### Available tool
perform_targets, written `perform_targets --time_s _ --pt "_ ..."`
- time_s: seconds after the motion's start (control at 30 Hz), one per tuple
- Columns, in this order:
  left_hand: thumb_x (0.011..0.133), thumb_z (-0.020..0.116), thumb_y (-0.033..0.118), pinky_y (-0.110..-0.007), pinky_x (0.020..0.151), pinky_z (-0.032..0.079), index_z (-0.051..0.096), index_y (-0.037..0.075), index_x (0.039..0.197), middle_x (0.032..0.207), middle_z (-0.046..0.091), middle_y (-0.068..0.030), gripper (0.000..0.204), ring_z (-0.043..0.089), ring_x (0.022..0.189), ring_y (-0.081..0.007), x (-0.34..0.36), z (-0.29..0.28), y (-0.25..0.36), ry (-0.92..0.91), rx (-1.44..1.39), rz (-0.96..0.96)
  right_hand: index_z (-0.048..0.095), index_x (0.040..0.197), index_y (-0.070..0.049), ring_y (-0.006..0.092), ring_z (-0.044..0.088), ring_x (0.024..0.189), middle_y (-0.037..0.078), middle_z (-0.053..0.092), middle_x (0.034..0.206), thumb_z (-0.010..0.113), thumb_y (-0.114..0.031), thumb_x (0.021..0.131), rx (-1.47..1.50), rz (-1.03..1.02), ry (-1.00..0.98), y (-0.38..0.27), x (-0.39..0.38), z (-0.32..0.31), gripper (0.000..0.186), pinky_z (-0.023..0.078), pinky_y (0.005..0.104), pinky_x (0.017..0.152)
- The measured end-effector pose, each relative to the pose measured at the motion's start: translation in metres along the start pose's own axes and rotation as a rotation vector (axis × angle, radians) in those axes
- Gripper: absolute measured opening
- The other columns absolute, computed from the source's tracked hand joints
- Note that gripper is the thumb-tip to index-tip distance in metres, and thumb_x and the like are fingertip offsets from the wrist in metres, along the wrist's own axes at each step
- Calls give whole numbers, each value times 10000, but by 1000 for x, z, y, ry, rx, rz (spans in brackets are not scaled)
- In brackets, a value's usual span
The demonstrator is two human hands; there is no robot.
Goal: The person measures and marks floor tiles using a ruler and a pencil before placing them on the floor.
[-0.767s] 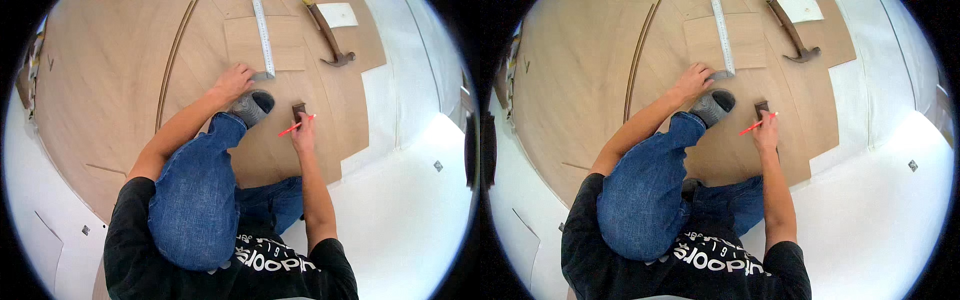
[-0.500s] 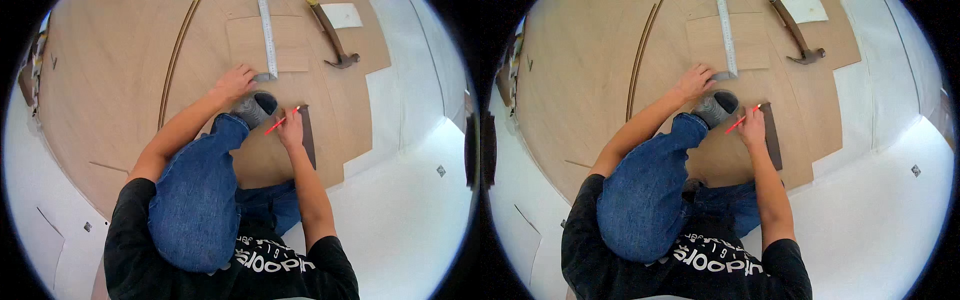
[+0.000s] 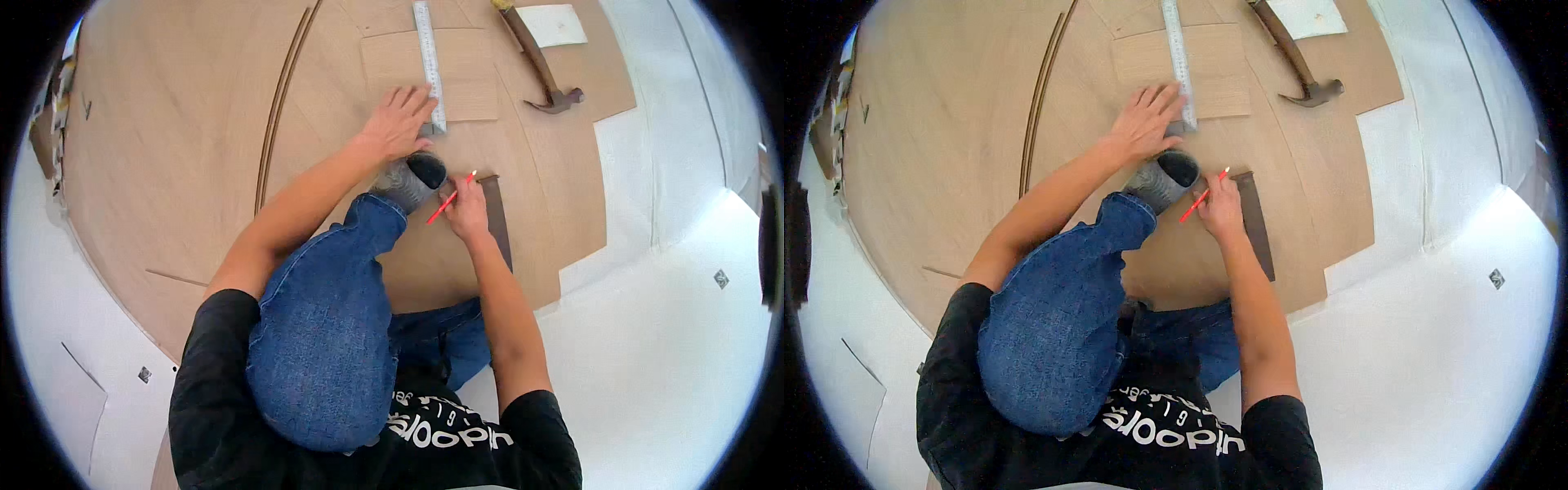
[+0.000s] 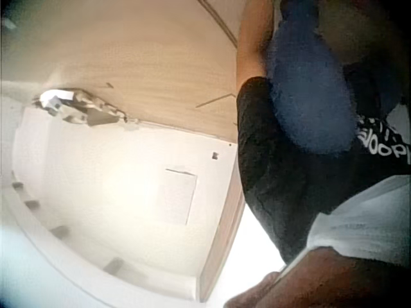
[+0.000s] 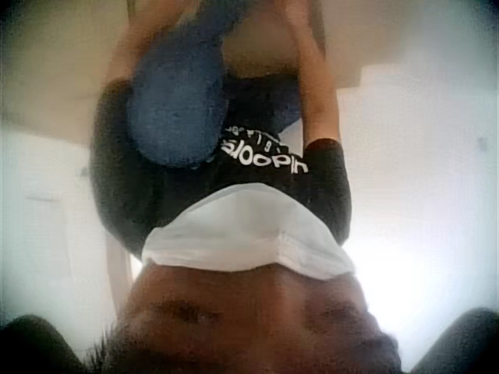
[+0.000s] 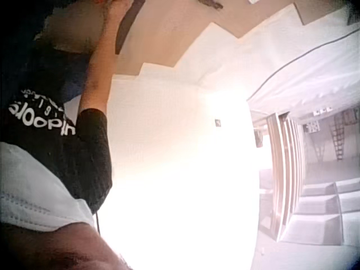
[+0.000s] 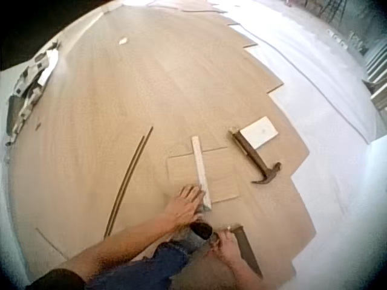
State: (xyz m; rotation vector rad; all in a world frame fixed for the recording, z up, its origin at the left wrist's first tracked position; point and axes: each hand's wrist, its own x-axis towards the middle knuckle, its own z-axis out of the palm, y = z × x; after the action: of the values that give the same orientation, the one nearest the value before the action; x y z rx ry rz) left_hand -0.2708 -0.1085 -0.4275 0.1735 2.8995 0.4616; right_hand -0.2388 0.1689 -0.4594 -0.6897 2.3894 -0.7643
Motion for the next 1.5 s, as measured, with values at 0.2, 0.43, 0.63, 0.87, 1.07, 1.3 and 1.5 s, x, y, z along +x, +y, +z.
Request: perform_targets --time_s 0.2,0.43,0.63,0.87,1.07,1.3,1.5 --pt "811 739 577 -491 1237 241 379 78 1557 1660 278 -158 967 296 1497 -341 8 14 -18 -40 92 68 582 1257 -84 408 569 1075 189 603 1169 760 -124 811 -1 52 -43 -2 0 0 483 471 496 935" --pt "833 693 629 -497 1237 219 374 79 1560 1672 268 -132 965 272 1515 -326 9 27 -26 35 60 86 585 1269 -89 415 556 1107 196 586 1210 768 -149 824 -21 69 -43 -1 0 3 484 461 505 960" --pt "857 638 677 -506 1234 192 359 122 1583 1685 255 -97 955 272 1514 -315 7 33 -27 43 87 71 581 1263 -104 402 559 1108 187 590 1173 778 -197 831 -6 47 -2 -1 -2 5 484 461 516 952" --pt "847 631 709 -507 1237 170 338 162 1600 1689 248 -82 976 262 1515 -302 6 40 -28 56 81 65 580 1268 -106 402 564 1097 185 595 1167 776 -208 836 -19 76 -37 -4 -3 2 485 464 509 950" --pt "835 643 712 -516 1234 168 315 175 1612 1695 235 -75 999 264 1514 -304 10 43 -30 46 54 60 579 1243 -92 417 573 1037 188 606 1114 781 -164 825 4 21 35 3 0 8 470 465 512 900" --pt "826 654 715 -522 1230 168 297 180 1617 1709 184 -71 1020 225 1528 -307 10 44 -30 16 54 46 581 1252 -89 409 577 1059 191 609 1160 780 -186 827 2 52 -20 1 0 4 480 475 512 923" --pt "810 662 719 -521 1227 169 318 162 1606 1693 224 -74 1030 244 1517 -300 10 45 -31 43 41 60 580 1240 -100 405 574 1074 183 605 1167 782 -186 825 7 69 -35 -2 1 2 469 472 510 934"
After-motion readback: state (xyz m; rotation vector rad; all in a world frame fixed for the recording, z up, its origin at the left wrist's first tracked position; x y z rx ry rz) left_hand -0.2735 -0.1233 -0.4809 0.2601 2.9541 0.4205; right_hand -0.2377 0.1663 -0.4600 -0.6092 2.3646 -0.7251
